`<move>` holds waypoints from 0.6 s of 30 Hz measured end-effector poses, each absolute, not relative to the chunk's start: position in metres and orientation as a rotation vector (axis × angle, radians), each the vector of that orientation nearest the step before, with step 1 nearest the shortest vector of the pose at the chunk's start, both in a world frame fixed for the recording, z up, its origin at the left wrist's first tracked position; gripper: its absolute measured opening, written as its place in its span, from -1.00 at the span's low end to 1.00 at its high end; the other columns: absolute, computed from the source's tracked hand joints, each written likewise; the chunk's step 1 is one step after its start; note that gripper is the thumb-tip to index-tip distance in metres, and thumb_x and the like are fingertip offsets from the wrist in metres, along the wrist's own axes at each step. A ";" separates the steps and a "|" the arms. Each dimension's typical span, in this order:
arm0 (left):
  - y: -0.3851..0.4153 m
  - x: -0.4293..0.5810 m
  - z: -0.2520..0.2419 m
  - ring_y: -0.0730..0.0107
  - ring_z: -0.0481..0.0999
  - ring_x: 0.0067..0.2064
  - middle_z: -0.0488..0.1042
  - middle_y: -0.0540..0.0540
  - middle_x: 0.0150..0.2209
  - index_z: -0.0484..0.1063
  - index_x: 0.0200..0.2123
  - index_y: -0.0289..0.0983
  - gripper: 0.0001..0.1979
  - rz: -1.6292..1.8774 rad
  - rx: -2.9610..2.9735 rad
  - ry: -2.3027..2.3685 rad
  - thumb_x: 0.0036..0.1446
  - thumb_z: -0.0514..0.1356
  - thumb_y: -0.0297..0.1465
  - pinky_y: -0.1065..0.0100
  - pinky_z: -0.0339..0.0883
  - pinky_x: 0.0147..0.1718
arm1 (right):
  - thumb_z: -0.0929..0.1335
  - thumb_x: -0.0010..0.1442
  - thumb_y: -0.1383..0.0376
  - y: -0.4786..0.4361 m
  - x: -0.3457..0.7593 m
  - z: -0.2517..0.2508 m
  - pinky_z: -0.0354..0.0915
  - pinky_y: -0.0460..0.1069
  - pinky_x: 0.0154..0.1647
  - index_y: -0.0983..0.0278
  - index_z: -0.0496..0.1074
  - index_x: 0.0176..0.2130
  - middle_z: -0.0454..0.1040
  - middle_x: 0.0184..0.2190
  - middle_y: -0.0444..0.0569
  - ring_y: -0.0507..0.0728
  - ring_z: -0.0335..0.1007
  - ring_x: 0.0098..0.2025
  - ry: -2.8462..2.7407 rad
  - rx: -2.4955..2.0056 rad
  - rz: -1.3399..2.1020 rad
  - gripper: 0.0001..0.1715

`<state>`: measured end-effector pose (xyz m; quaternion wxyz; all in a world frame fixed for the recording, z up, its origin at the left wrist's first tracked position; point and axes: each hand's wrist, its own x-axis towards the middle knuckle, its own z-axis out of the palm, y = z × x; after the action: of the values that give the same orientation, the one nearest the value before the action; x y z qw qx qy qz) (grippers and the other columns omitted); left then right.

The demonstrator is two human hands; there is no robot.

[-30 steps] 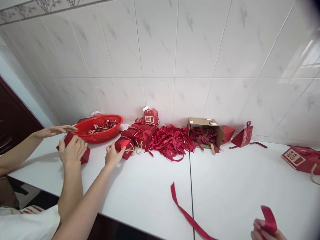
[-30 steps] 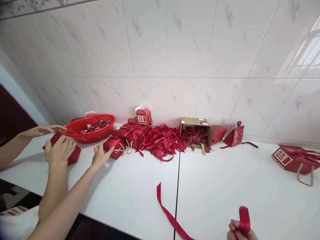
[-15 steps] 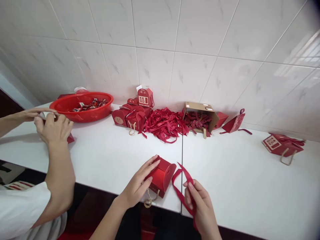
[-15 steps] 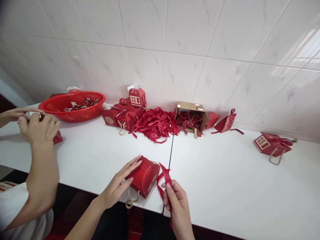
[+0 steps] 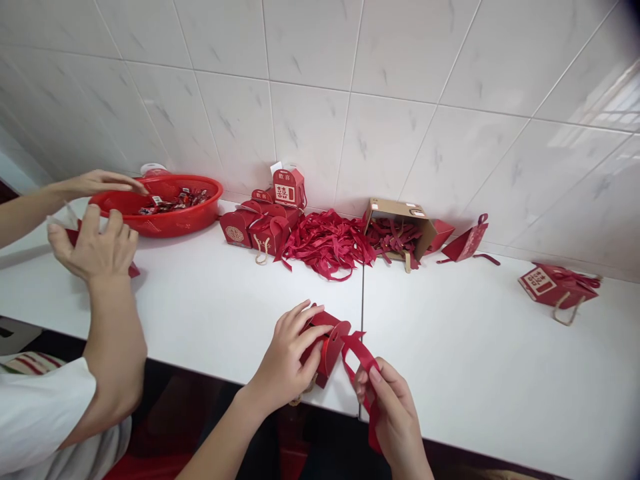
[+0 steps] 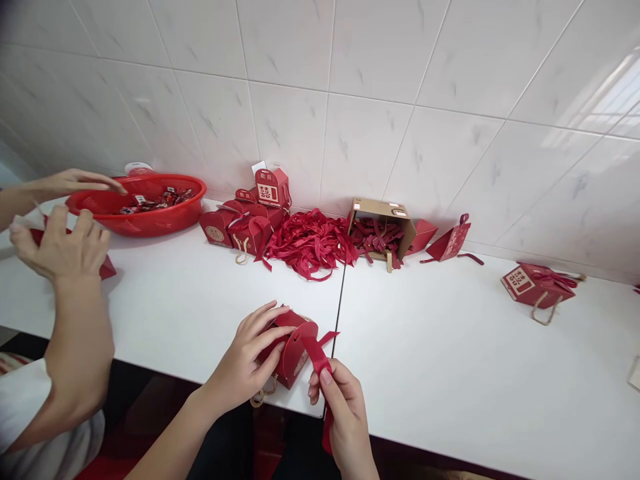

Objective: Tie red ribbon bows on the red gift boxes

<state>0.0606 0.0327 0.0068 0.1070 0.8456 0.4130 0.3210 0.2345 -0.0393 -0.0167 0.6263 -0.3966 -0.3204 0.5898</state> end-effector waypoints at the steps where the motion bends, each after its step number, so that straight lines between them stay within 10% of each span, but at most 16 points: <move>1: 0.033 0.061 0.007 0.11 0.13 0.27 0.32 -0.12 0.17 0.43 -0.04 -0.17 -0.68 0.950 2.485 1.218 0.21 0.02 -0.52 0.02 0.19 0.16 | 0.37 0.18 0.12 -0.039 0.235 -0.017 0.15 -0.10 -0.42 0.26 0.46 -0.46 0.34 -0.51 -0.11 0.00 0.19 -0.46 -0.738 -0.910 1.355 -0.70; 18: 0.037 0.067 0.009 0.07 0.25 0.17 0.44 -0.11 0.03 0.51 -0.20 -0.16 -0.78 1.139 2.533 1.182 0.13 0.15 -0.52 0.00 0.21 0.07 | 0.36 0.17 0.10 -0.035 0.230 -0.025 0.13 -0.08 -0.41 0.28 0.43 -0.49 0.31 -0.56 -0.11 0.01 0.13 -0.48 -0.726 -0.997 1.423 -0.66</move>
<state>0.0674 0.0373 0.0087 0.0616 0.8377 0.3909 0.3765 0.2299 -0.0354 -0.0247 0.5886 -0.4279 -0.3118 0.6109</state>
